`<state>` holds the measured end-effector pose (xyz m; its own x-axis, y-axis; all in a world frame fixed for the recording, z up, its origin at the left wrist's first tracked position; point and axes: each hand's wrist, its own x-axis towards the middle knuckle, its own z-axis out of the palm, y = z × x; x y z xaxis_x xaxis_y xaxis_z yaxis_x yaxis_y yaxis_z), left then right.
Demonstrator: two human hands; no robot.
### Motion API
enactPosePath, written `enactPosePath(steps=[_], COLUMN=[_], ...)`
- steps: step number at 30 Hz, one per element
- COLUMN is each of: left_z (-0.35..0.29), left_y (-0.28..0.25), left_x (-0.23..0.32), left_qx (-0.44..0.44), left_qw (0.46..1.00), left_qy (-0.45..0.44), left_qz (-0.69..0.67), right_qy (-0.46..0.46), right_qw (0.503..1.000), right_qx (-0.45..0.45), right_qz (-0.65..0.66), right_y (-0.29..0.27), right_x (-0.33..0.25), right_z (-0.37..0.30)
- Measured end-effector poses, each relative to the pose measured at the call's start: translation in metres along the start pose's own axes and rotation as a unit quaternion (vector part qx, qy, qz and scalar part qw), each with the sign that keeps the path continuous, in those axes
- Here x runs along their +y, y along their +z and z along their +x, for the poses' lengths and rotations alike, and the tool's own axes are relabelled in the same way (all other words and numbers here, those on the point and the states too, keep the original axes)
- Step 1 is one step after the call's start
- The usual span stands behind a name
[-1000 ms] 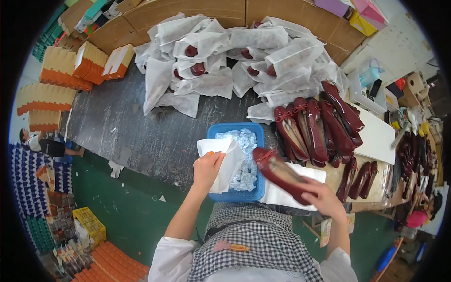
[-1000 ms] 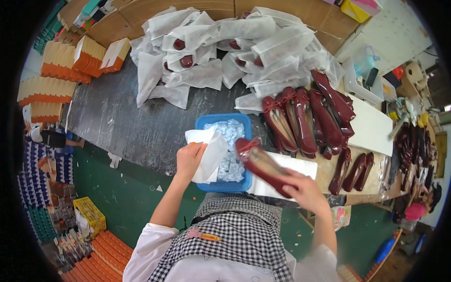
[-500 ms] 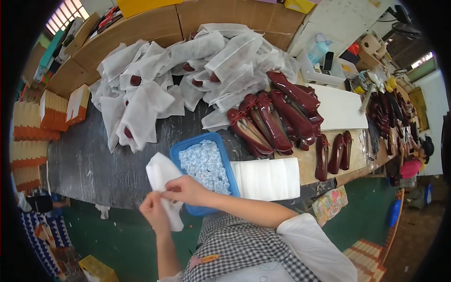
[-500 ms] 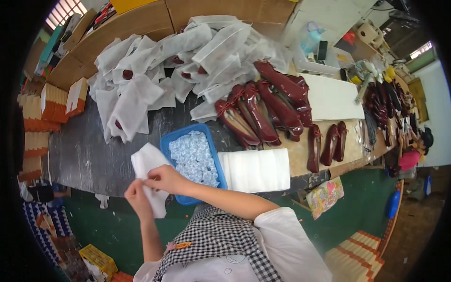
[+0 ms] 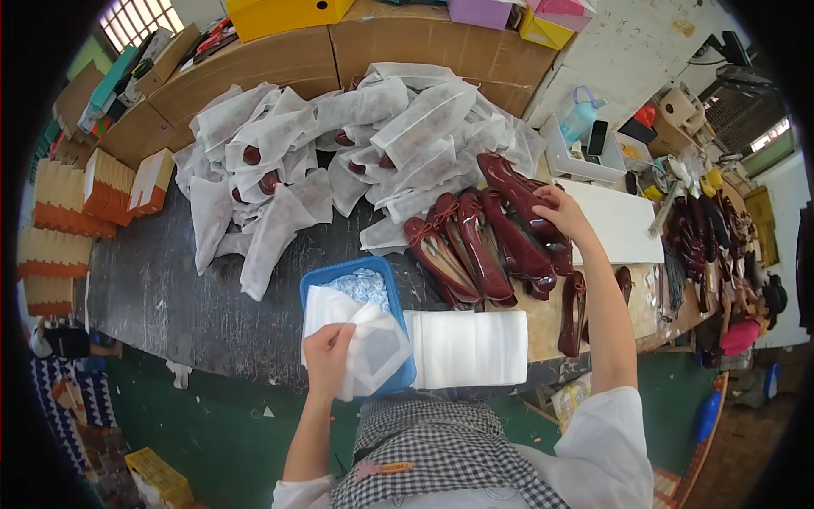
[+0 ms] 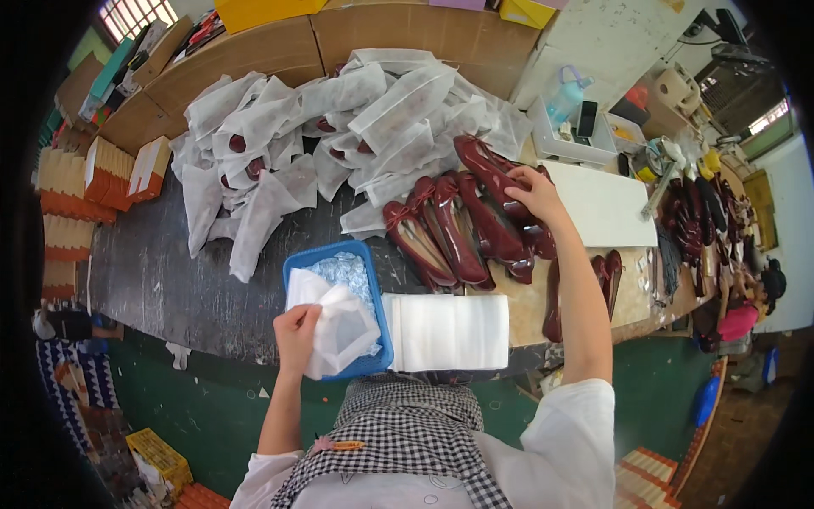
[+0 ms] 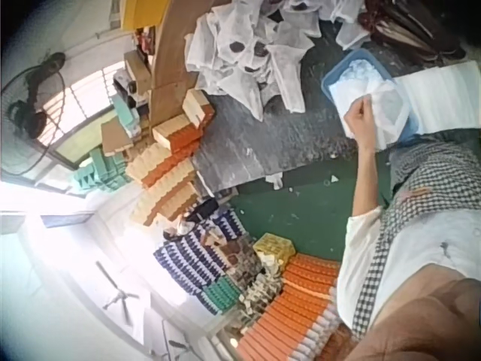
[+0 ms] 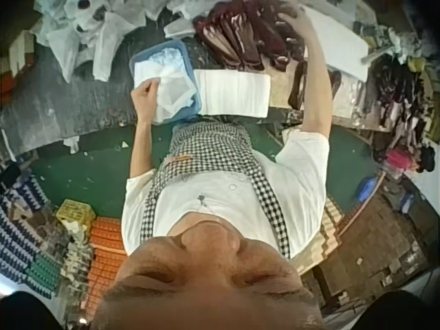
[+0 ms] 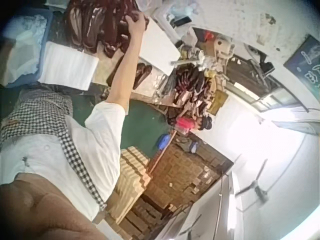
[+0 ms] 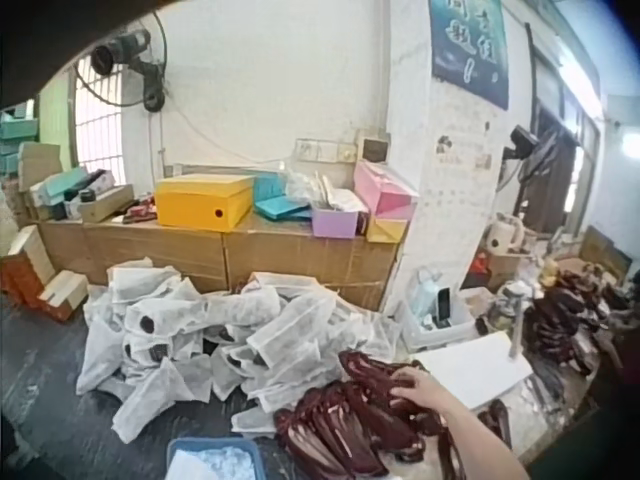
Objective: The person wipes the exterior of maroon patent leather shoes with a white cloth and then wraps each shoe individually in white tissue paper. The shoes are handled one at a time on a workbench in a workshop setting.
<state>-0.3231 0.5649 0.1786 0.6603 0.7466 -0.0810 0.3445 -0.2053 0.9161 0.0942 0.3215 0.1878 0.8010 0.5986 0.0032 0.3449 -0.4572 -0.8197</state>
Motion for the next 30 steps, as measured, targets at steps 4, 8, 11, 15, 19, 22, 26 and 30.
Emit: enactPosePath(steps=[4, 8, 11, 15, 19, 22, 26, 30], left_z=[0.02, 0.045, 0.033, -0.039, -0.001, 0.032, 0.024, 0.036], left_y=[0.016, 0.023, 0.039, 0.073, 0.046, 0.018, 0.036, 0.016], left_x=[-0.008, -0.018, 0.019, 0.053, 0.06, 0.076, 0.035, 0.03], left_qx=[0.003, 0.012, -0.049, -0.176, -0.045, 0.02, 0.028, -0.016], left_qw=[0.992, 0.974, 0.962, 0.955, 0.971, 0.993, 0.989, 0.997], left_qy=[0.067, 0.12, 0.217, 0.235, 0.22, 0.089, 0.001, -0.013], left_qz=[0.105, 0.193, 0.159, 0.046, 0.082, -0.068, -0.148, -0.078], right_qy=[-0.164, -0.249, -0.206, 0.313, 0.129, 0.029, 0.014, -0.159], right_qw=[0.969, 0.951, 0.964, 0.898, 0.801, 0.862, 0.965, 0.932], right_qx=[0.045, -0.081, -0.132, -0.119, 0.054, -0.041, -0.142, 0.19], right_qz=[-0.179, -0.163, -0.11, 0.287, 0.583, 0.505, 0.22, -0.265], right_y=[0.02, 0.036, 0.078, 0.152, 0.184, 0.202, 0.176, 0.074], right_x=[-0.094, -0.147, -0.139, -0.098, -0.115, -0.153, -0.124, -0.092], right_z=[-0.063, -0.164, -0.213, -0.202, -0.128, -0.121, -0.14, -0.108])
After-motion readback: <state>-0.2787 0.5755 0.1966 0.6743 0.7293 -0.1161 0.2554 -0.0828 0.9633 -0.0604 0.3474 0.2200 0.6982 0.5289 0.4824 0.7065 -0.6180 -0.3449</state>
